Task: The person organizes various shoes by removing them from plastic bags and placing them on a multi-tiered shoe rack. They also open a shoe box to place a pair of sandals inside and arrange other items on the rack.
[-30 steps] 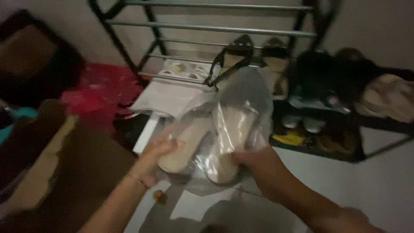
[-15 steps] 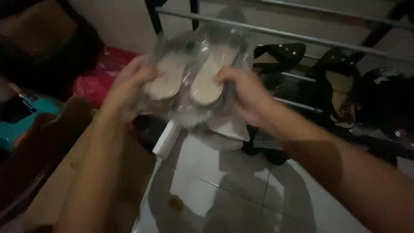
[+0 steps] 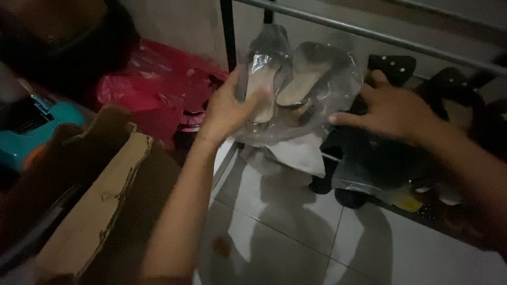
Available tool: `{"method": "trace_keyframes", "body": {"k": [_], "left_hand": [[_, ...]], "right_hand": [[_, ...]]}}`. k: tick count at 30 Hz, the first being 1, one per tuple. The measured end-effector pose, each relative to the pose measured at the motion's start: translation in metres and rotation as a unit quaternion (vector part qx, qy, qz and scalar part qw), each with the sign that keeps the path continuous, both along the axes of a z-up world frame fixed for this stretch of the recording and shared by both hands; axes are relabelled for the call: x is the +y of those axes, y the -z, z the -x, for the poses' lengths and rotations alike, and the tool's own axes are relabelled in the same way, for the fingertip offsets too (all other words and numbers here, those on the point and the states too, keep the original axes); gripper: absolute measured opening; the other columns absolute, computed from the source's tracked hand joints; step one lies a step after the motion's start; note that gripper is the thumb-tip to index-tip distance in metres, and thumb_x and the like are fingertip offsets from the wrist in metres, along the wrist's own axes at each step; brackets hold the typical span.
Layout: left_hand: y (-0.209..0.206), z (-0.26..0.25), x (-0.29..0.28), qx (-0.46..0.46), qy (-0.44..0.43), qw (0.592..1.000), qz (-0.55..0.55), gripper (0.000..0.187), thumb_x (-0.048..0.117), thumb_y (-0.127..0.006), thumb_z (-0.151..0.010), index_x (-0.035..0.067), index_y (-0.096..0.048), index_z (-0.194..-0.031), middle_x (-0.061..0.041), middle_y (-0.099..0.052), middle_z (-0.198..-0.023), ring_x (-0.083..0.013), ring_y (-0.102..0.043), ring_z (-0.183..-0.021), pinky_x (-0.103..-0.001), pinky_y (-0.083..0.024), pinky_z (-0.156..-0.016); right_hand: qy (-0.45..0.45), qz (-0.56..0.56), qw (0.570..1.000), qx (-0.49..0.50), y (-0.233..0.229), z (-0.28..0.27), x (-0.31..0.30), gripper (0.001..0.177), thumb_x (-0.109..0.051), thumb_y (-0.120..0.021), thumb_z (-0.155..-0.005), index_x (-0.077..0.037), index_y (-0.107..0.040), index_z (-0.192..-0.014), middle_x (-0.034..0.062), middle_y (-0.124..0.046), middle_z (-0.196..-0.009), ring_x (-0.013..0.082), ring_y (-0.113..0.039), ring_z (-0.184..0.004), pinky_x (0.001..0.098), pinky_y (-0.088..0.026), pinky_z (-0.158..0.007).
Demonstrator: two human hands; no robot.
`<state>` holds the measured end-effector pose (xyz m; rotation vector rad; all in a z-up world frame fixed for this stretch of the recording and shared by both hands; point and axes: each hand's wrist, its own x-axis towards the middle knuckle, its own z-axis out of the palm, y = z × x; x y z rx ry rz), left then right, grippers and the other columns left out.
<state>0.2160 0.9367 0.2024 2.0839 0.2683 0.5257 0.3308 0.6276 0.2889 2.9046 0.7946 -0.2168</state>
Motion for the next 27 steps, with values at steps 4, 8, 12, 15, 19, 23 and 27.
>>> {"method": "trace_keyframes", "body": {"k": [4,8,12,15,19,23,27], "left_hand": [[0.004,0.029,-0.031,-0.046,-0.014,0.995,0.089,0.113,0.034,-0.097,-0.073,0.002,-0.028,-0.157,-0.026,-0.044,-0.147,-0.0377,-0.047,-0.132,-0.047,-0.045,-0.101],[0.014,0.027,-0.044,-0.065,-0.008,0.963,0.261,0.083,0.027,-0.085,-0.072,0.005,-0.05,-0.144,-0.015,-0.068,-0.13,-0.0239,-0.068,-0.113,-0.037,-0.057,-0.094],[0.001,0.016,-0.038,-0.108,-0.014,0.955,0.277,0.055,0.026,-0.08,-0.084,0.002,-0.067,-0.131,-0.012,-0.076,-0.118,-0.0173,-0.072,-0.102,-0.031,-0.058,-0.09],[-0.007,-0.001,-0.042,-0.111,-0.038,0.958,0.263,0.048,0.032,-0.075,-0.087,0.002,-0.073,-0.124,-0.01,-0.078,-0.111,-0.0152,-0.073,-0.097,-0.03,-0.057,-0.086],[-0.007,-0.031,-0.043,-0.123,-0.065,0.96,0.242,0.045,0.039,-0.075,-0.087,0.002,-0.066,-0.111,-0.006,-0.072,-0.1,-0.0132,-0.065,-0.089,-0.028,-0.054,-0.078],[0.004,-0.032,-0.047,-0.09,-0.109,0.959,0.244,0.041,0.043,-0.072,-0.089,0.008,-0.058,-0.105,-0.001,-0.066,-0.095,-0.0115,-0.061,-0.087,-0.026,-0.05,-0.075],[0.003,-0.043,-0.052,-0.128,-0.076,0.958,0.245,0.04,0.043,-0.066,-0.095,0.003,-0.058,-0.098,-0.005,-0.064,-0.092,-0.0147,-0.059,-0.086,-0.031,-0.051,-0.074]], "right_hand": [[-0.043,-0.034,0.998,-0.023,0.005,-0.015,-0.003,0.107,-0.079,-0.068,-0.065,-0.009,-0.054,-0.145,0.0205,-0.04,-0.156,0.0394,-0.053,-0.133,0.0538,-0.049,-0.103],[0.035,-0.036,0.999,-0.006,0.012,-0.02,-0.012,0.104,-0.077,-0.072,-0.069,-0.011,-0.053,-0.148,0.0228,-0.043,-0.153,0.0411,-0.052,-0.132,0.0567,-0.049,-0.101],[0.124,0.047,0.991,0.021,-0.001,-0.016,-0.05,0.106,-0.079,-0.076,-0.066,-0.009,-0.06,-0.143,0.021,-0.055,-0.143,0.0379,-0.057,-0.128,0.0545,-0.051,-0.102],[0.081,0.104,0.991,-0.004,-0.01,-0.018,-0.083,0.093,-0.069,-0.079,-0.071,-0.008,-0.061,-0.139,0.0178,-0.063,-0.134,0.0328,-0.063,-0.121,0.0504,-0.052,-0.101],[-0.018,0.165,0.977,-0.132,-0.029,-0.012,-0.085,0.071,-0.045,-0.075,-0.082,-0.007,-0.061,-0.14,0.0154,-0.065,-0.131,0.0275,-0.068,-0.109,0.0442,-0.057,-0.094],[-0.043,-0.1,0.987,-0.118,-0.034,0.025,-0.036,0.082,-0.046,-0.074,-0.087,-0.007,-0.048,-0.154,0.0238,-0.058,-0.135,0.0383,-0.059,-0.117,0.0547,-0.051,-0.093],[-0.191,-0.187,0.94,-0.213,-0.02,0.052,0.025,0.077,-0.051,-0.085,-0.068,-0.017,-0.061,-0.133,0.0258,-0.05,-0.145,0.0486,-0.051,-0.121,0.0641,-0.047,-0.09]]}}
